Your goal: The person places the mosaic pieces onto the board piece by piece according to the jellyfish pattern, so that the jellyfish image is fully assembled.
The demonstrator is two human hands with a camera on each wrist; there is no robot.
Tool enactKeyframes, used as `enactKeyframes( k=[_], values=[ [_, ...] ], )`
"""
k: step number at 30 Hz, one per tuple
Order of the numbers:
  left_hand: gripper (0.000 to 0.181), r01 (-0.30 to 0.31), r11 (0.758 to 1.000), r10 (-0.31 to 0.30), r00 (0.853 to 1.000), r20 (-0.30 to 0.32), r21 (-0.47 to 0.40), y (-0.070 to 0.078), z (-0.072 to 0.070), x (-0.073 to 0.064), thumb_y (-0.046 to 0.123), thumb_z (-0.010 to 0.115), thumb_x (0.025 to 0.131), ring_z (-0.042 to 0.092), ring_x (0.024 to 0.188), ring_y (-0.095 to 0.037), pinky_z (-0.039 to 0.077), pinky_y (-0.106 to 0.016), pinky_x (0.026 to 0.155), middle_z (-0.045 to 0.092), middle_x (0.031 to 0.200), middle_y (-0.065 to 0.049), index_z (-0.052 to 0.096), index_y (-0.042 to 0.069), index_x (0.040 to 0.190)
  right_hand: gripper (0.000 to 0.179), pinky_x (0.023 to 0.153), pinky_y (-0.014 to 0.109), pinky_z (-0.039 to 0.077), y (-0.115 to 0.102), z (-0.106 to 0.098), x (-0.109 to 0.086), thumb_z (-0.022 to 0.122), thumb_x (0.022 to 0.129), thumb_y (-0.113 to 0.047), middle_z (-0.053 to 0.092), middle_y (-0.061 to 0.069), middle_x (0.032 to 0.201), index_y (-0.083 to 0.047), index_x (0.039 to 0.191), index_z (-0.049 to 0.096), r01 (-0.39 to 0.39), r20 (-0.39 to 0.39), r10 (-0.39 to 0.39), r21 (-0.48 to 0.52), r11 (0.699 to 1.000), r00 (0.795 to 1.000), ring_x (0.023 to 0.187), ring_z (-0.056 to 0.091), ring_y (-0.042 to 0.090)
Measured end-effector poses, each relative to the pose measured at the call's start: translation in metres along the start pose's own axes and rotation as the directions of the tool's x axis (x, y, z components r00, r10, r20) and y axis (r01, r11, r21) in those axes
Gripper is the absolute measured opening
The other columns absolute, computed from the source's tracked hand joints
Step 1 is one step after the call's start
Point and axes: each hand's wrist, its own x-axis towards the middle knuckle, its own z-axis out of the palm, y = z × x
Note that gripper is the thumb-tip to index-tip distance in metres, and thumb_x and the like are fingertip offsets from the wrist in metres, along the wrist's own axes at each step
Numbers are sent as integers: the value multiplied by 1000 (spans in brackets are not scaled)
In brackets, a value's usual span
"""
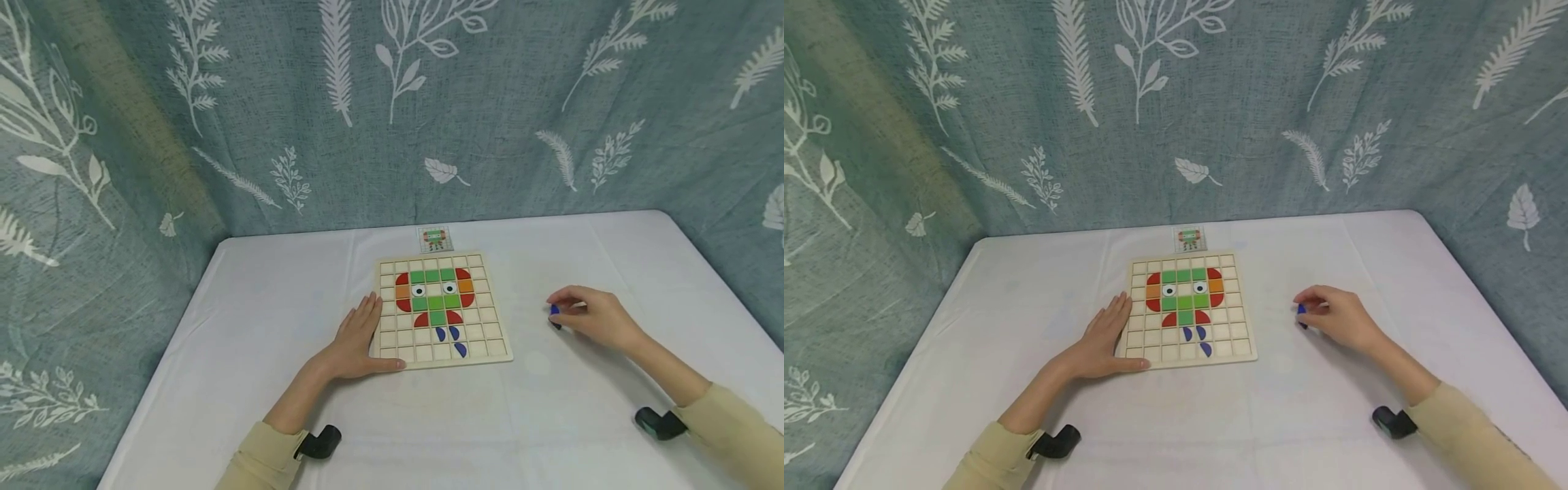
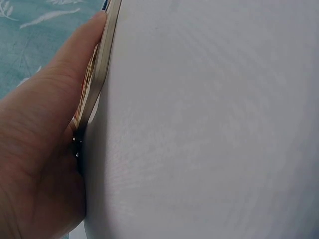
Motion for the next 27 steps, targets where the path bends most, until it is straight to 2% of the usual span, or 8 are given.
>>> enactKeyframes(
  k=[4,8,12,15,21,27],
  values=[
    [122,3,1000,-3,1000,5,11,1,0,0,58,74,77,-9,148,-23,-2,-45,118,-6,163,-12,0,0,155,25,79,26,55,-27,23,10,76,85,-8,68,4,102,-5,109,70,52,43,-56,73,996,998,93,62,20],
    [122,2,1000,-2,1000,7,12,1,1,1,58,74,78,-9,148,-24,-2,-46,118,-6,163,-12,0,0,155,26,81,28,55,-55,50,18,77,83,-7,67,0,99,-7,108,70,114,125,-135,158,981,983,90,60,16],
    [121,-10,1000,10,1000,-5,3,1,0,1,58,74,77,-7,149,-27,0,-48,118,-4,162,-15,2,-2,155,26,80,25,54,-77,75,24,77,84,-10,65,-3,97,-10,108,69,162,231,-210,209,964,950,88,58,14],
    [122,-16,1000,16,1000,-10,2,1,1,2,58,74,77,-6,149,-28,1,-49,118,-3,162,-15,2,-2,155,25,79,24,54,-89,88,27,78,84,-12,65,-4,98,-11,108,69,225,276,-280,215,950,920,89,58,13],
    [122,-1,1000,1,1000,3,6,1,1,4,59,74,77,-8,149,-25,0,-46,118,-5,163,-13,1,1,155,26,74,23,52,-101,100,33,77,85,-13,67,-4,99,-10,109,68,336,300,-369,157,929,880,84,58,9],
    [121,2,1000,-2,1000,7,6,2,1,4,59,74,78,-8,149,-25,-1,-46,118,-5,163,-13,1,1,155,25,72,23,51,-104,102,34,76,86,-14,66,-4,98,-11,110,68,357,309,-383,139,924,871,82,56,11]
  ],
)
